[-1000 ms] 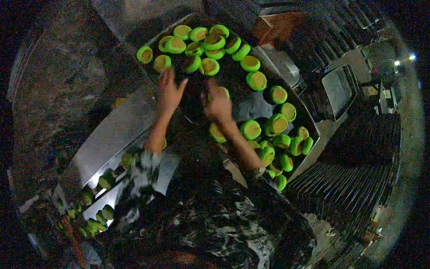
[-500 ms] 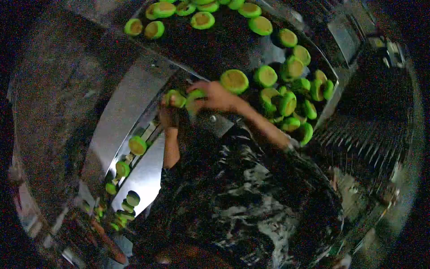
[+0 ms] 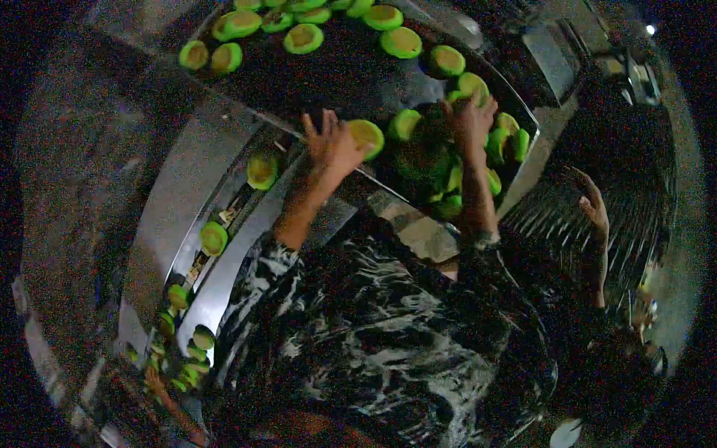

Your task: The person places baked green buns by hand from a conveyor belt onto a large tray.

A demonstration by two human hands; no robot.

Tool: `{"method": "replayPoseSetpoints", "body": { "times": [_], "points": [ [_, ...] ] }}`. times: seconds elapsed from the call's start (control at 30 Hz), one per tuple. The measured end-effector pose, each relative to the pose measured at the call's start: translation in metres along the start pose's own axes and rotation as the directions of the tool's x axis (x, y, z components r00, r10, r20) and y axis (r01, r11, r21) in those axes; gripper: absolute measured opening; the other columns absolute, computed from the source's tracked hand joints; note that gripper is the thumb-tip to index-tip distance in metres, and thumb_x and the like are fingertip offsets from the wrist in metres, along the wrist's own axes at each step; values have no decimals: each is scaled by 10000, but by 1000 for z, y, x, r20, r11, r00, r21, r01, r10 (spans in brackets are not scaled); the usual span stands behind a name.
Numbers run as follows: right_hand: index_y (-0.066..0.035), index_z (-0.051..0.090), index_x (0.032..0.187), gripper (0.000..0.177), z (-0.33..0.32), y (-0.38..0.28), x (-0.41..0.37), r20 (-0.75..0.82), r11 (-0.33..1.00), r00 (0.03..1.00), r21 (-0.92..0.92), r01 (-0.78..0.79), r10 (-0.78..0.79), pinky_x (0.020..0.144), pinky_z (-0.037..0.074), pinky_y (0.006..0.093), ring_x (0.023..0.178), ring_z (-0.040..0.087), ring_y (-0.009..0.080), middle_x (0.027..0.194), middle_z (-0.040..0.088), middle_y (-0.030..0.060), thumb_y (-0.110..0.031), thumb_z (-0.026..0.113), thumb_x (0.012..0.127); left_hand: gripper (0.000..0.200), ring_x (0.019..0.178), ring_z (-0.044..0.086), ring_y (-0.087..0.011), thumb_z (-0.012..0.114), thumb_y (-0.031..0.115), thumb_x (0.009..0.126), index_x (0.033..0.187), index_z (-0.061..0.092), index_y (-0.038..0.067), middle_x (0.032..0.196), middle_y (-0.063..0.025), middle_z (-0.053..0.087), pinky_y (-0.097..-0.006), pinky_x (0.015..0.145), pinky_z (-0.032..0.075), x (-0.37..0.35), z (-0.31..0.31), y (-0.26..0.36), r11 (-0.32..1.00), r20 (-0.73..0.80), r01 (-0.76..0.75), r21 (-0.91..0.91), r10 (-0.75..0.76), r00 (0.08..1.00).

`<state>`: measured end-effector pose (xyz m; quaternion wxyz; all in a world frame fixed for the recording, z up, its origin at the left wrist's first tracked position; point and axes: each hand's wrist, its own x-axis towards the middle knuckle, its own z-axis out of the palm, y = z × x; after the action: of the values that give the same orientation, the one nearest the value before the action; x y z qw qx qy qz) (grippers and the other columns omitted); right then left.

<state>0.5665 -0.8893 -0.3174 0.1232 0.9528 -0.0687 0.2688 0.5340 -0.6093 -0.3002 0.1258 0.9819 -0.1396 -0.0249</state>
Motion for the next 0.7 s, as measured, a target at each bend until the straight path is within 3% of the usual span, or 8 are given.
{"method": "replayPoseSetpoints", "body": {
  "times": [0.03, 0.1, 0.17, 0.3, 0.43, 0.5, 0.63, 0.7],
  "points": [
    [31, 447, 1111, 558, 41, 12, -6, 390, 898, 912, 342, -275, 131, 822, 395, 441, 972, 461, 413, 1031, 498, 258, -314, 668, 733, 673, 1220, 329, -371, 661, 451, 691, 1101, 487, -53, 1178, -255, 468, -542, 999, 174, 3, 5, 3, 999, -46, -35, -33, 34, 998],
    [26, 453, 1095, 554, 59, -12, -2, 268, 845, 963, 521, -120, -29, 822, 395, 443, 984, 457, 411, 1032, 498, 252, -316, 675, 720, 646, 1174, 395, -371, 679, 418, 694, 1109, 468, -30, 1113, -246, 517, -521, 977, 255, 2, 3, -4, 998, -96, -47, -48, 42, 994],
    [11, 448, 1096, 576, 102, -28, -8, 114, 781, 961, 611, 132, -251, 824, 398, 437, 991, 459, 399, 1038, 497, 241, -305, 695, 682, 582, 1062, 489, -340, 714, 296, 708, 1127, 426, 13, 1056, -205, 534, -423, 862, 409, -7, 2, -5, 571, 6, 51, -820, -81, 997],
    [12, 368, 1183, 685, -11, -132, 35, 110, 511, 952, 858, 54, -285, 847, 418, 395, 1007, 470, 357, 1131, 435, 211, -225, 723, 647, 634, 1151, 429, -352, 678, 249, 759, 1255, 366, 8, 1296, -187, 389, -396, 957, 349, -68, -14, -48, 628, -365, 143, -765, -605, 707],
    [9, 378, 1185, 663, -80, -185, 19, 200, 89, 914, 980, -180, -354, 882, 400, 406, 1043, 456, 376, 1144, 443, 226, -286, 708, 691, 543, 1204, 366, -335, 569, 254, 839, 1285, 354, 34, 1355, -172, 325, -395, 979, 316, -101, 26, -92, 944, -305, 323, 68, -289, 908],
    [4, 434, 1147, 572, -96, -213, 12, -211, 126, 823, 939, 321, -528, 873, 419, 397, 1034, 481, 349, 1174, 434, 227, -311, 667, 730, 455, 1175, 396, -372, 519, 281, 863, 1230, 433, 26, 1304, -179, 400, -415, 959, 342, -122, 25, -96, 960, -207, 204, 192, -163, 964],
    [-12, 492, 1090, 470, -38, -236, -29, -188, 367, 728, 764, 530, -659, 872, 424, 408, 1017, 509, 337, 1143, 483, 219, -334, 610, 769, 423, 1138, 439, -346, 550, 306, 841, 1136, 529, 3, 1183, -177, 513, -453, 974, 297, -121, 16, -127, 867, -163, 371, -333, -440, 883],
    [-35, 500, 1099, 446, -47, -230, -13, 464, 481, 133, 863, 153, -876, 887, 412, 415, 1022, 510, 344, 1090, 536, 189, -328, 587, 774, 346, 1062, 492, -344, 541, 251, 846, 1091, 559, 7, 1168, -169, 522, -429, 894, 383, -92, -8, -141, 787, -223, 450, -423, -571, 790]
  ]
}}
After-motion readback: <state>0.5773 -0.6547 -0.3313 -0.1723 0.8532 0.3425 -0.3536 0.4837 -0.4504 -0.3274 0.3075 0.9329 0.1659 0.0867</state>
